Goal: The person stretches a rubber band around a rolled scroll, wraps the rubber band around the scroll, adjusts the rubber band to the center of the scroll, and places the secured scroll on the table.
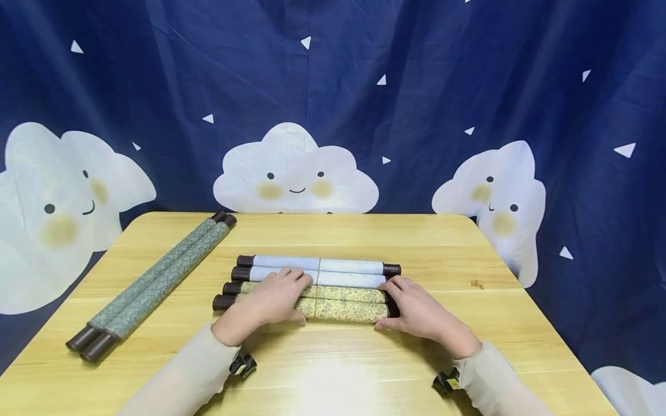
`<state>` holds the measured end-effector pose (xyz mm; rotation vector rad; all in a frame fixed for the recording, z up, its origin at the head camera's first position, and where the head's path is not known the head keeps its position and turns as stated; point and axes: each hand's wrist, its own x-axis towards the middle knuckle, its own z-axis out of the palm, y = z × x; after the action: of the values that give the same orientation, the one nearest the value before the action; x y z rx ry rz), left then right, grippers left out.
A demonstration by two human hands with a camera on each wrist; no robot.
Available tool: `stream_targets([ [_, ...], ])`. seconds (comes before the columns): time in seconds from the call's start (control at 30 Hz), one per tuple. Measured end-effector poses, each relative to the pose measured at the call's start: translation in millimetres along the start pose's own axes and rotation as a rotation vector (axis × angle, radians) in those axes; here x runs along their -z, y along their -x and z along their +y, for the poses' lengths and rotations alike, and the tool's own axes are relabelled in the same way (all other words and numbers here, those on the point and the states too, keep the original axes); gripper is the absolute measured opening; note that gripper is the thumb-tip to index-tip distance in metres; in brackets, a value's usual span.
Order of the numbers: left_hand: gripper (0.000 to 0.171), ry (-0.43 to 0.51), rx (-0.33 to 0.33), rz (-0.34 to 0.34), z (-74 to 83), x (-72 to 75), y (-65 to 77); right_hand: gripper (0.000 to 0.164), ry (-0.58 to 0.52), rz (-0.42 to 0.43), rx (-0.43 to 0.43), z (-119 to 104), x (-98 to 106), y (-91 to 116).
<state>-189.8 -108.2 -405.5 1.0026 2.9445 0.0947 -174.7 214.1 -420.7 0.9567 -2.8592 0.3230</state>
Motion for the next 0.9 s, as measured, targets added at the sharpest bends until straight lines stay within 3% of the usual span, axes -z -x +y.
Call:
stream_targets([
  [0.33,0.087,-0.01,0.012,0.025,2.9,-5.8,-1.5,0.083,0.015,0.013,-0.064,7.3,0.1,-4.0],
  [0.57,0.083,0.0,-0.004,0.027,2.6,-6.4,-1.2,0.081,-0.039,0.016,-0.074,11.1,2.1,-2.3],
  [0.9,0.078,-0.02,-0.024,0.068,6.3,-4.6,0.5,0.079,-0.029,0.042,-0.063,16.5,2.2,-2.7],
])
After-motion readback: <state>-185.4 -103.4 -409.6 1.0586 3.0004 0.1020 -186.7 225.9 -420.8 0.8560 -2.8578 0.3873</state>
